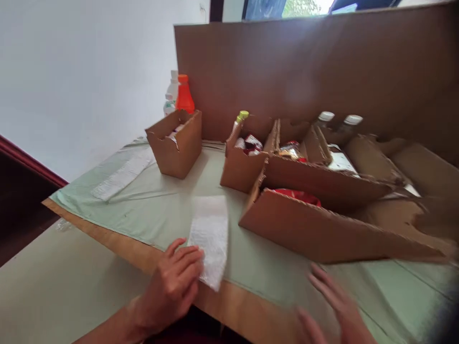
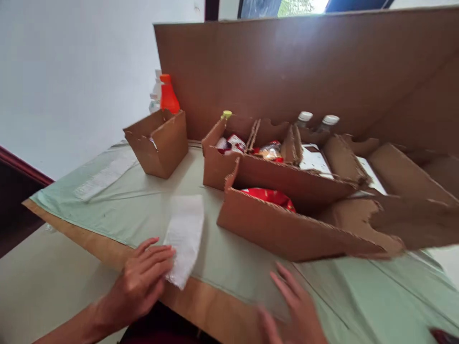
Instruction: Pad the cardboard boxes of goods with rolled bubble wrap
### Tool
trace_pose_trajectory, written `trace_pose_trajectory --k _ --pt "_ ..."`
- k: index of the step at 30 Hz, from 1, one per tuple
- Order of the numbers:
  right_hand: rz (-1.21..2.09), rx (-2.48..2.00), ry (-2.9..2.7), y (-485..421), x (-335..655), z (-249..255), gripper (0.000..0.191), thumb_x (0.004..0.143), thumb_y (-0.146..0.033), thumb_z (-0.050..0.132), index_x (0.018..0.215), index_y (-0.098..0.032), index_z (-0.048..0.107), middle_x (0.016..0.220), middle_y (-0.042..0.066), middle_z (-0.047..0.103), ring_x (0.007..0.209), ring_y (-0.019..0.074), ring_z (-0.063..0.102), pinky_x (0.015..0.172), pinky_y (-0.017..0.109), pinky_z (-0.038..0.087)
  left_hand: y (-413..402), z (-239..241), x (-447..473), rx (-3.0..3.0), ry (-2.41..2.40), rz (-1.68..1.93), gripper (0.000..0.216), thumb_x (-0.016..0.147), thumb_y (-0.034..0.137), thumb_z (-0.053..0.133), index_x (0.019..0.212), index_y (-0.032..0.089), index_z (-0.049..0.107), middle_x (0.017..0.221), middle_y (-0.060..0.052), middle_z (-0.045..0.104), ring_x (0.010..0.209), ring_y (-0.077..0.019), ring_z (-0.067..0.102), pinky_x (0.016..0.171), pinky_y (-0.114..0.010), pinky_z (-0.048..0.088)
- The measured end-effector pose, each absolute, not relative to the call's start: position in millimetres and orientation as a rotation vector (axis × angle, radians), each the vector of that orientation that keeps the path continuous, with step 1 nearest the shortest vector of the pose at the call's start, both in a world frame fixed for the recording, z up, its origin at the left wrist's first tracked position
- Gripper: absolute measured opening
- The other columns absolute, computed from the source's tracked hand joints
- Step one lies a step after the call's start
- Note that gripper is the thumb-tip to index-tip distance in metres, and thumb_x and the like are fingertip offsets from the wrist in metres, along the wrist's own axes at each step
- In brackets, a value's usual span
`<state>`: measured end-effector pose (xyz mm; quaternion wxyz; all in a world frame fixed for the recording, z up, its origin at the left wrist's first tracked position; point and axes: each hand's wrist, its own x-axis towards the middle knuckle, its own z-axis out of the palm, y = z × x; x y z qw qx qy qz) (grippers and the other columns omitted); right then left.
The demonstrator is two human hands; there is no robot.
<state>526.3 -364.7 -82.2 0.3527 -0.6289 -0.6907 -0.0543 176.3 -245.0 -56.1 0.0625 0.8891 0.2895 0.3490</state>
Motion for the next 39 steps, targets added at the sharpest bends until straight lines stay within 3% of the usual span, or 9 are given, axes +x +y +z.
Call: trace_pose_trajectory --k 2,6,10,13,18,22,29,36,39 --pt "-0.052 -1.548 -1.987 -366.7 483.9 -59.2 0.061 0.094 -0.023 0.063 0.152 -0.02 0.044 0.155 0.018 0.05 0.136 0.0317 0.056 0.103 0.046 0.053 -265.6 -58.9 198.9 2.635 0.748 0.982 0.027 0.087 0.001 0.052 0.104 0.016 0.066 0.109 -0.006 0.078 0.108 -0.0207 0.071 0.118 -0.045 0.039" --pt "0.014 -1.427 -2.238 -359.1 430.5 -45.0 0.062 0.089 -0.011 0.056 0.15 -0.019 0.047 0.154 0.018 0.052 0.14 0.0321 0.051 0.104 0.049 0.052 -276.6 -58.0 215.9 2.561 0.65 0.88 0.026 0.089 0.001 0.052 0.104 0.018 0.065 0.101 -0.005 0.079 0.1 -0.0207 0.072 0.116 -0.048 0.042" --pt "0.072 -1.383 -2.117 -347.1 412.4 -60.2 0.052 0.09 0.001 0.046 0.138 -0.017 0.057 0.125 0.014 0.072 0.113 0.0263 0.068 0.091 0.043 0.058 -273.0 -48.3 205.5 2.506 0.65 0.819 0.033 0.086 0.01 0.058 0.118 0.019 0.061 0.102 -0.006 0.078 0.099 -0.022 0.073 0.111 -0.047 0.048" --pt "0.289 -1.417 -1.886 -339.7 406.2 -71.9 0.036 0.096 -0.005 0.048 0.125 -0.02 0.063 0.103 0.007 0.077 0.089 0.0208 0.072 0.08 0.036 0.06 -271.6 -46.4 194.1 2.487 0.719 0.845 0.039 0.088 0.011 0.057 0.126 0.019 0.058 0.108 -0.008 0.078 0.099 -0.0212 0.074 0.102 -0.04 0.056" --pt "0.512 -1.58 -1.598 -329.0 401.7 -77.3 0.036 0.098 -0.016 0.06 0.134 -0.022 0.061 0.109 0.005 0.078 0.09 0.0184 0.076 0.08 0.029 0.062 -266.3 -60.5 189.9 2.251 1.023 0.884 0.03 0.096 0.013 0.055 0.124 0.021 0.061 0.092 -0.004 0.073 0.081 -0.0157 0.07 0.07 -0.025 0.058" --pt "0.51 -1.643 -1.547 -325.9 403.9 -71.9 0.04 0.098 -0.019 0.063 0.137 -0.022 0.058 0.102 0.003 0.078 0.074 0.0146 0.073 0.068 0.024 0.061 -260.2 -71.0 196.1 2.219 1.208 0.888 0.027 0.096 0.017 0.058 0.122 0.018 0.064 0.08 -0.001 0.066 0.072 -0.0165 0.066 0.066 -0.027 0.056" --pt "0.017 -1.443 -1.96 -344.2 411.1 -58.0 0.036 0.093 -0.004 0.061 0.128 -0.015 0.063 0.13 0.014 0.067 0.124 0.0253 0.06 0.101 0.039 0.05 -258.6 -75.3 200.5 2.302 1.236 0.822 0.037 0.095 0.014 0.053 0.132 0.014 0.059 0.077 -0.002 0.064 0.072 -0.0199 0.063 0.066 -0.032 0.053" --pt "0.063 -1.503 -2.219 -313.2 408.7 -64.5 0.031 0.1 -0.013 0.054 0.129 -0.015 0.064 0.13 0.009 0.072 0.123 0.0288 0.06 0.101 0.045 0.044 -255.6 -75.3 196.1 2.358 1.247 0.803 0.035 0.099 0.019 0.053 0.134 0.016 0.056 0.078 -0.001 0.064 0.07 -0.0197 0.063 0.067 -0.034 0.053" --pt "0.059 -1.471 -2.19 -305.8 411.1 -59.6 0.027 0.099 -0.009 0.053 0.122 -0.015 0.065 0.121 0.008 0.075 0.119 0.0284 0.062 0.098 0.044 0.045 -256.7 -67.3 191.6 2.395 1.206 0.885 0.039 0.098 0.024 0.06 0.136 0.019 0.054 0.108 -0.012 0.068 0.099 -0.0256 0.066 0.085 -0.041 0.057"
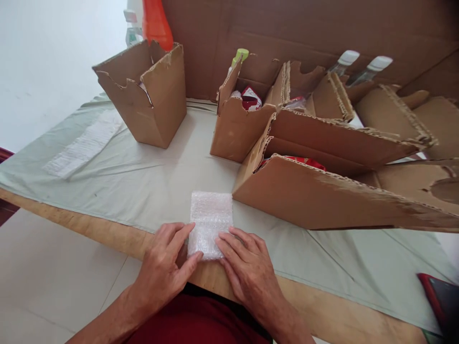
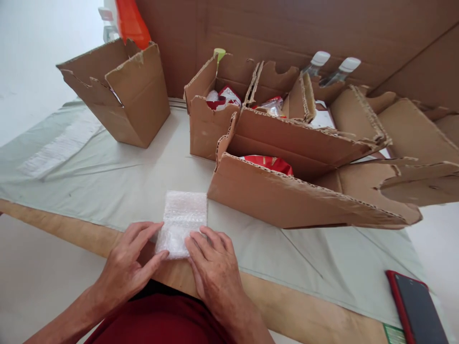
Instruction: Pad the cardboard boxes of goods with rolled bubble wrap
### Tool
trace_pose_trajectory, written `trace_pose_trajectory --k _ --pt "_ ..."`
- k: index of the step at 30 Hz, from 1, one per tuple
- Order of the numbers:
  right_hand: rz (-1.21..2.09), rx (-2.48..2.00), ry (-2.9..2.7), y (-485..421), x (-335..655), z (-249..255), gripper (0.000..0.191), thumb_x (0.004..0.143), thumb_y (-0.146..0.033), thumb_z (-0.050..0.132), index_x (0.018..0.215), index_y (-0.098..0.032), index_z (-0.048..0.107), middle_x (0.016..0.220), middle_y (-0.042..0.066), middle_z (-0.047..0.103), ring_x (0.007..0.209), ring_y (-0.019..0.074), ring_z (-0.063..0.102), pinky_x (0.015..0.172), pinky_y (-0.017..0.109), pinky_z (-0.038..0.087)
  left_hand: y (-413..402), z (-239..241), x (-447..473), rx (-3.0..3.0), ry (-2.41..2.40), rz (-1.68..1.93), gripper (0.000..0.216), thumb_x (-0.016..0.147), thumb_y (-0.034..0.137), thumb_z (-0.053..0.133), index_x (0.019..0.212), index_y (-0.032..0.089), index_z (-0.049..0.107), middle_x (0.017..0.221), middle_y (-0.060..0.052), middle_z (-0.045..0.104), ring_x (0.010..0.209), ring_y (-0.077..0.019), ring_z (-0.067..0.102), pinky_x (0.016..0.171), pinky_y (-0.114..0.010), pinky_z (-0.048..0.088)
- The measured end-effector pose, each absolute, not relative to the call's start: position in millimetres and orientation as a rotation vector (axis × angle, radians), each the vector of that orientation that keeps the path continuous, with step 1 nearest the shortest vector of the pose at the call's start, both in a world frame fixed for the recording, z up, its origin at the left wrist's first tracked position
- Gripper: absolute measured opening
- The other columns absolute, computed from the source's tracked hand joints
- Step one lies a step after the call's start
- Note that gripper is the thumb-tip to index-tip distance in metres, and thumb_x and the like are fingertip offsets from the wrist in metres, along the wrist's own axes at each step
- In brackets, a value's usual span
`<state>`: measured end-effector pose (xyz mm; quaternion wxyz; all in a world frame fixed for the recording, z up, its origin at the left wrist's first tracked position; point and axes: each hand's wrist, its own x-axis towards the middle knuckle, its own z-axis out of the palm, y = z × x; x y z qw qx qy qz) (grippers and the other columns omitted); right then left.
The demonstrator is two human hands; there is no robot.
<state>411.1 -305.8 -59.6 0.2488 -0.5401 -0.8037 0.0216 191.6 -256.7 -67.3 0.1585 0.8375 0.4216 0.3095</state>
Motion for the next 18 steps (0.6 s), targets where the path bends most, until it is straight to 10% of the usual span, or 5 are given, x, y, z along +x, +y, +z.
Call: trace_pose_trajectory --k 4,10,18 --pt "0.271 -1.429 -2.174 -302.2 413.6 -42.9 0.025 0.098 -0.008 0.051 0.115 -0.019 0.066 0.106 0.007 0.077 0.105 0.0249 0.067 0.092 0.043 0.048 -258.9 -55.2 189.6 2.419 0.988 0.851 0.049 0.092 0.014 0.059 0.14 0.02 0.051 0.136 -0.016 0.063 0.13 -0.0317 0.056 0.108 -0.051 0.049" --pt "0.463 -1.445 -2.116 -298.6 414.6 -39.0 0.027 0.104 -0.017 0.049 0.125 -0.021 0.065 0.106 0.006 0.078 0.09 0.0205 0.071 0.084 0.038 0.053 -252.3 -54.6 194.3 2.273 1.015 0.803 0.036 0.093 0.013 0.053 0.128 0.019 0.059 0.098 -0.008 0.076 0.085 -0.0221 0.07 0.078 -0.038 0.057" --pt "0.031 -1.44 -2.248 -303.1 414.6 -44.3 0.033 0.094 -0.011 0.059 0.127 -0.015 0.063 0.127 0.015 0.07 0.118 0.0304 0.061 0.098 0.049 0.047 -226.6 -62.4 206.9 2.12 1.165 0.705 0.044 0.092 0.018 0.055 0.137 0.015 0.058 0.105 -0.007 0.076 0.061 -0.0136 0.064 0.066 -0.03 0.059"
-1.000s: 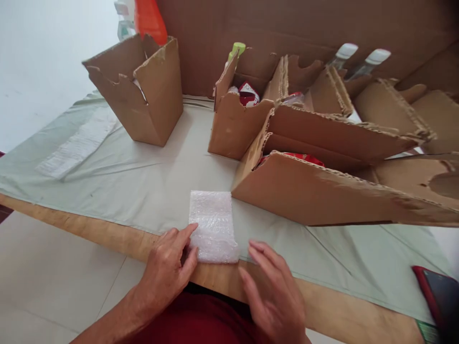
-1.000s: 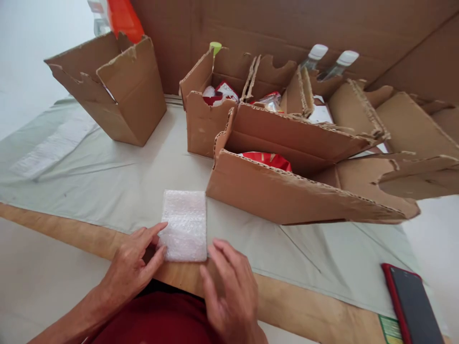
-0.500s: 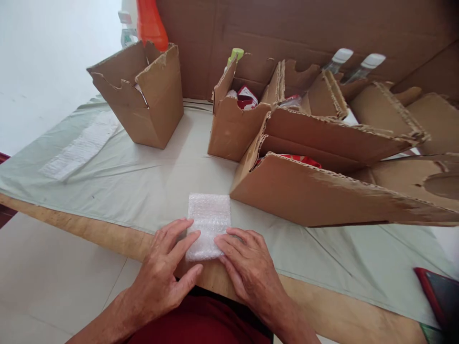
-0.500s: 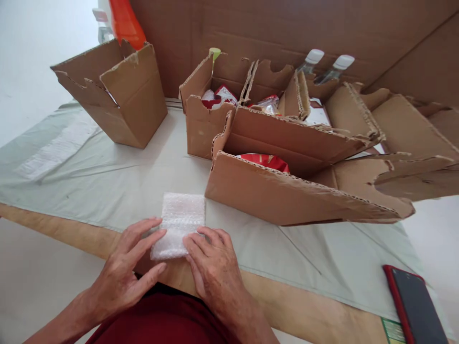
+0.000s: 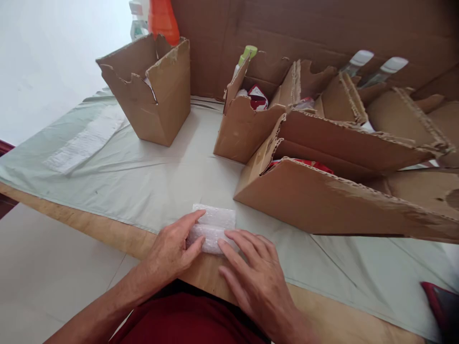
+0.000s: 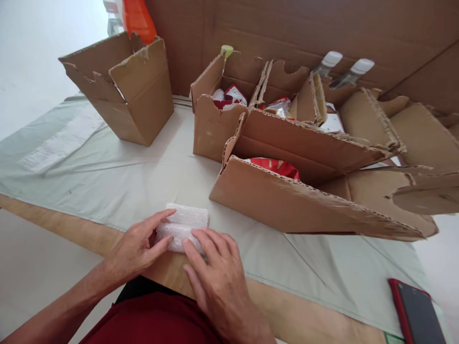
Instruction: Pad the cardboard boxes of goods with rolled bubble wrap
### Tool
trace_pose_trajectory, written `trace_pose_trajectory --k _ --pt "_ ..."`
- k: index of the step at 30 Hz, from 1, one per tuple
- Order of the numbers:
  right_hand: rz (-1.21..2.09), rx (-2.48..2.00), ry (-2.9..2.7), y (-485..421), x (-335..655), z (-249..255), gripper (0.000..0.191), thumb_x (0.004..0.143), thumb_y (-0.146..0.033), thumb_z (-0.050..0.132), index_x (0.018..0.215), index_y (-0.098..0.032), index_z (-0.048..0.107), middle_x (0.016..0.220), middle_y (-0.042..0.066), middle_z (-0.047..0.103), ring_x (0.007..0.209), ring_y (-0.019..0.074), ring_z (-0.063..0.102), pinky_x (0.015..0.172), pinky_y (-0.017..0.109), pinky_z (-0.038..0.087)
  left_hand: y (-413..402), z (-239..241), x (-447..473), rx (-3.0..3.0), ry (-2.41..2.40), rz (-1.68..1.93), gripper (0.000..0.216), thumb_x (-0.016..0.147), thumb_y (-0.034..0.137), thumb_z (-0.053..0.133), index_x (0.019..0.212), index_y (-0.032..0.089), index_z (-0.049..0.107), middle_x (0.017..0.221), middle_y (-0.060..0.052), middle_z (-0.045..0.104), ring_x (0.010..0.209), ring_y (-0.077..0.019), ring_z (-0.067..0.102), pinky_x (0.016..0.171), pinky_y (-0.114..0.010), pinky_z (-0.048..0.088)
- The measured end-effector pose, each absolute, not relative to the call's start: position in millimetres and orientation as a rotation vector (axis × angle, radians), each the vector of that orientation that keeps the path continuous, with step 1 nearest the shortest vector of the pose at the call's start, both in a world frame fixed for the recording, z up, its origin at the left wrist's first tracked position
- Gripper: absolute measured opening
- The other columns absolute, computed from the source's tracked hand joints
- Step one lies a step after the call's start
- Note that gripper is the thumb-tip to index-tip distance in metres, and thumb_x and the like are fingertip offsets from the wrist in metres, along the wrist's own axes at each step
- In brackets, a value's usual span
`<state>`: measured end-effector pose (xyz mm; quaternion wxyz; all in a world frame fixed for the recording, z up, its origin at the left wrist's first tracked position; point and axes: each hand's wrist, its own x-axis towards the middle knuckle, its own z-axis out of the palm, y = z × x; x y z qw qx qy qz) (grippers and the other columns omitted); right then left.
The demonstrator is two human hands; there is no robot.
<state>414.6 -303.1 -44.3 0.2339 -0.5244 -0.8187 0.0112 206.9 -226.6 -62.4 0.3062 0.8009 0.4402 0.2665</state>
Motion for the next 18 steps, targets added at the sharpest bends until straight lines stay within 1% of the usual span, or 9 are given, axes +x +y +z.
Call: trace_pose_trajectory --k 3,4,5,7,9,11,13,16,18 --pt "0.066 -1.496 -2.302 -289.4 412.3 -50.1 0.031 0.096 -0.012 0.056 0.126 -0.016 0.064 0.126 0.014 0.072 0.12 0.0328 0.062 0.097 0.051 0.048 -224.8 -61.5 205.2 2.177 1.281 0.846 0.04 0.096 0.024 0.057 0.136 0.018 0.059 0.118 -0.011 0.07 0.084 -0.0188 0.069 0.069 -0.03 0.06" --pt "0.088 -1.517 -2.285 -284.1 412.5 -52.7 0.03 0.096 -0.012 0.055 0.125 -0.017 0.064 0.123 0.013 0.074 0.12 0.0324 0.062 0.096 0.051 0.049 -226.3 -59.5 202.1 2.157 1.323 0.907 0.039 0.096 0.026 0.059 0.134 0.018 0.06 0.118 -0.012 0.068 0.087 -0.0193 0.069 0.068 -0.03 0.059" --pt "0.123 -1.533 -2.258 -279.3 413.3 -55.0 0.029 0.097 -0.013 0.055 0.124 -0.018 0.065 0.12 0.013 0.075 0.12 0.0318 0.063 0.096 0.05 0.05 -228.9 -57.0 198.0 2.113 1.356 0.957 0.036 0.096 0.028 0.061 0.131 0.019 0.062 0.116 -0.011 0.068 0.087 -0.0188 0.069 0.067 -0.029 0.059" --pt "0.199 -1.549 -2.177 -272.8 416.3 -58.2 0.028 0.099 -0.015 0.054 0.124 -0.02 0.065 0.117 0.011 0.076 0.12 0.0307 0.063 0.096 0.05 0.05 -236.9 -51.8 188.2 1.952 1.384 0.993 0.03 0.094 0.03 0.064 0.122 0.02 0.066 0.105 -0.008 0.07 0.082 -0.0172 0.069 0.067 -0.028 0.06" --pt "0.245 -1.539 -2.083 -272.3 419.3 -58.7 0.026 0.101 -0.017 0.053 0.124 -0.02 0.065 0.116 0.01 0.077 0.117 0.0298 0.065 0.095 0.05 0.052 -247.4 -49.5 180.9 1.709 1.334 0.902 0.023 0.095 0.032 0.064 0.115 0.021 0.07 0.094 -0.006 0.073 0.077 -0.0167 0.07 0.067 -0.028 0.062" --pt "0.269 -1.512 -1.999 -278.2 419.9 -56.4 0.026 0.101 -0.018 0.053 0.124 -0.021 0.064 0.116 0.009 0.077 0.114 0.0282 0.066 0.093 0.048 0.053 -257.8 -51.2 180.3 1.423 1.204 0.798 0.028 0.095 0.04 0.066 0.116 0.021 0.072 0.096 -0.008 0.077 0.081 -0.0194 0.075 0.067 -0.029 0.064" --pt "0.291 -1.466 -1.946 -289.3 417.2 -52.0 0.028 0.1 -0.017 0.054 0.126 -0.022 0.063 0.117 0.008 0.076 0.114 0.027 0.067 0.094 0.047 0.053 -265.4 -54.7 186.3 1.186 1.033 0.74 0.043 0.091 0.049 0.071 0.124 0.021 0.07 0.11 -0.012 0.078 0.096 -0.0245 0.077 0.079 -0.036 0.066" --pt "0.378 -1.402 -1.93 -309.7 409.4 -43.2 0.032 0.097 -0.013 0.054 0.127 -0.023 0.061 0.115 0.007 0.077 0.117 0.0268 0.065 0.098 0.047 0.051 -271.9 -58.8 198.6 1.026 0.873 0.71 0.064 0.083 0.057 0.079 0.133 0.02 0.065 0.127 -0.015 0.074 0.117 -0.0309 0.072 0.103 -0.047 0.059" --pt "0.509 -1.387 -1.942 -321.8 405.2 -38.1 0.031 0.096 -0.013 0.054 0.124 -0.024 0.062 0.111 0.005 0.077 0.117 0.0259 0.065 0.101 0.047 0.05 -276.0 -61.4 202.6 1.027 0.833 0.681 0.068 0.082 0.057 0.08 0.138 0.021 0.062 0.133 -0.015 0.072 0.123 -0.0326 0.07 0.107 -0.049 0.056"
